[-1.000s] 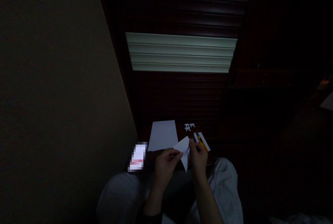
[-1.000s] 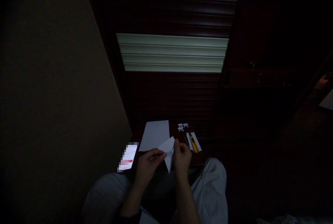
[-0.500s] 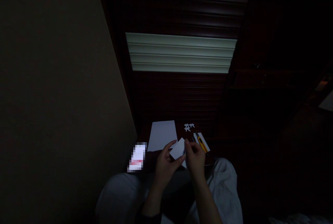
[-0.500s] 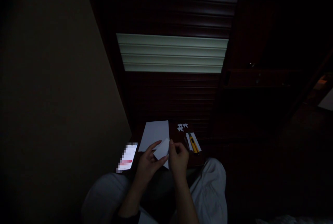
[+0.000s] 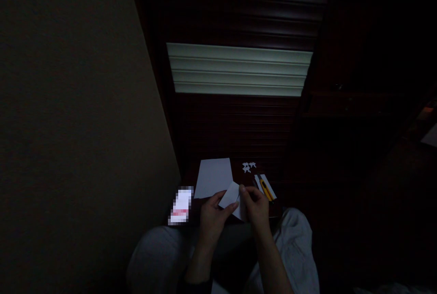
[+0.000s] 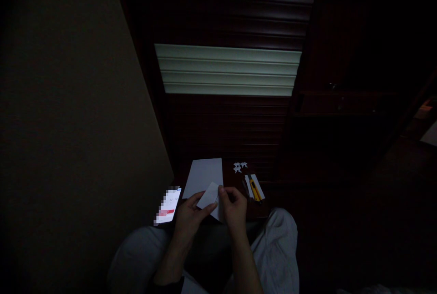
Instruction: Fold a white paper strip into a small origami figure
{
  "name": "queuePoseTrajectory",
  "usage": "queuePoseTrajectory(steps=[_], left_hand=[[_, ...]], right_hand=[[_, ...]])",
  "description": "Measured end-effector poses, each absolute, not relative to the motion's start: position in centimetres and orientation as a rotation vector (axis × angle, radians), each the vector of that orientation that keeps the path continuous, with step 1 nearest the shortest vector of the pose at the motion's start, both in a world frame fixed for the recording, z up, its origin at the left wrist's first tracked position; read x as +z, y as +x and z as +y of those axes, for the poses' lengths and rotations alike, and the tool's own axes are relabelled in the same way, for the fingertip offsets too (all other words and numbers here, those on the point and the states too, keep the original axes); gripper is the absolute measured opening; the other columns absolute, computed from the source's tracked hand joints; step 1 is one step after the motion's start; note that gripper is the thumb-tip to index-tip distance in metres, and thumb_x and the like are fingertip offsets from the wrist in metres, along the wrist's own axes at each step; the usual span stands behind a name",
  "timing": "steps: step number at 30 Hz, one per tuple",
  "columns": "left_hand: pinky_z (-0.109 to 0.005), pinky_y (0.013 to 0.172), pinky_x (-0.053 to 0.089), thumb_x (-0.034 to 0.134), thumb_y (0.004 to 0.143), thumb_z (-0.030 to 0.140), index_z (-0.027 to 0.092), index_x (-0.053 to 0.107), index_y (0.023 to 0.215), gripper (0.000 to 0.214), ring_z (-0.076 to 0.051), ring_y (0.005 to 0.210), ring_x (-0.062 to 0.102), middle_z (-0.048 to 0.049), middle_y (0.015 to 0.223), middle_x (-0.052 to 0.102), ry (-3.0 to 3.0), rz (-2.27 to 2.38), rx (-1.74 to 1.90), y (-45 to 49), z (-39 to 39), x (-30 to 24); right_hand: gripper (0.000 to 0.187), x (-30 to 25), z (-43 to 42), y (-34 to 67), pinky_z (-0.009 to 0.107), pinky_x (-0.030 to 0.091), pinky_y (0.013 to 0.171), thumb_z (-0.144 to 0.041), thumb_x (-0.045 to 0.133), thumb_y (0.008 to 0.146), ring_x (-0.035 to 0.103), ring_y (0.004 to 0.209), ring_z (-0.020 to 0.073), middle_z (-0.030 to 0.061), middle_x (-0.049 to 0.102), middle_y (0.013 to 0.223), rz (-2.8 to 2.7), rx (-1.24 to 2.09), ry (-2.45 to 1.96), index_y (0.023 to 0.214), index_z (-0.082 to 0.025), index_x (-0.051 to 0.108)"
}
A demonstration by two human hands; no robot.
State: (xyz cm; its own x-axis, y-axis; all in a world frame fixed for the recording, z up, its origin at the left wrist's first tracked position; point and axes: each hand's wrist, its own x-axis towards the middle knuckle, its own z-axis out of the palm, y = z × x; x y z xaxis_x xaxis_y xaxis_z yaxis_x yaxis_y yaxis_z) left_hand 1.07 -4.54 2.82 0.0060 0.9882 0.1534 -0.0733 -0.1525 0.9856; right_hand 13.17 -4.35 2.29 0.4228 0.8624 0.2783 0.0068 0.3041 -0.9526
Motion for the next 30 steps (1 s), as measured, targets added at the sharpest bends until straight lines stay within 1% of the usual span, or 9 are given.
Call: queuePoseTrajectory(steps=[4,9,17,22,25,30], left_hand=[[-0.027,0.062,0.050,0.072,0.059,0.030,0.013,0.066,0.091,0.037,-0.021,0.073,0.064,-0.0092,0.087,0.069,1.281,1.052,1.331,0.7,-4.5,3.0],[-0.026,0.062,0.049,0.072,0.058,0.030,0.014,0.067,0.088,0.034,-0.021,0.072,0.064,-0.0077,0.082,0.070,1.299,1.049,1.325,0.7,-4.6,2.9],[-0.028,0.067,0.049,0.071,0.060,0.030,0.015,0.065,0.094,0.037,-0.022,0.077,0.064,-0.0076,0.088,0.069,1.347,1.057,1.300,0.6,-4.5,3.1],[-0.029,0.073,0.048,0.069,0.063,0.029,0.014,0.066,0.090,0.032,-0.023,0.081,0.063,-0.0078,0.089,0.069,1.365,1.055,1.353,0.8,-4.6,3.2],[-0.030,0.072,0.049,0.069,0.063,0.029,0.013,0.066,0.088,0.030,-0.023,0.081,0.063,-0.0081,0.088,0.069,1.368,1.077,1.352,0.7,-4.6,3.1],[-0.030,0.072,0.049,0.069,0.062,0.030,0.013,0.066,0.090,0.033,-0.024,0.082,0.063,-0.0087,0.089,0.069,1.361,1.079,1.348,0.7,-4.4,2.9]], right_hand=[[0.028,2.4,-4.5,13.3,0.026,0.044,0.060,-0.041,0.060,0.071,0.057,0.067,0.0179,0.0048,0.065,0.070,-1.005,0.754,-1.090,0.074,-0.014,0.067],[0.026,2.1,-4.5,13.5,0.025,0.044,0.059,-0.041,0.062,0.071,0.057,0.064,0.0167,0.0029,0.065,0.067,-0.988,0.781,-1.083,0.073,-0.015,0.067],[0.023,2.6,-4.7,13.0,0.026,0.044,0.061,-0.037,0.060,0.073,0.057,0.067,0.0171,0.0031,0.065,0.069,-1.011,0.657,-1.125,0.073,-0.015,0.066],[0.022,3.0,-5.0,12.6,0.026,0.044,0.061,-0.037,0.060,0.073,0.057,0.066,0.0171,0.0030,0.065,0.068,-1.028,0.620,-1.129,0.072,-0.015,0.066],[0.022,3.0,-5.0,12.6,0.026,0.045,0.061,-0.037,0.061,0.073,0.058,0.066,0.0173,0.0036,0.066,0.069,-1.037,0.625,-1.132,0.073,-0.015,0.066],[0.024,3.1,-5.0,12.7,0.026,0.046,0.061,-0.038,0.059,0.074,0.059,0.066,0.0178,0.0039,0.066,0.069,-1.068,0.616,-1.145,0.074,-0.015,0.067]])
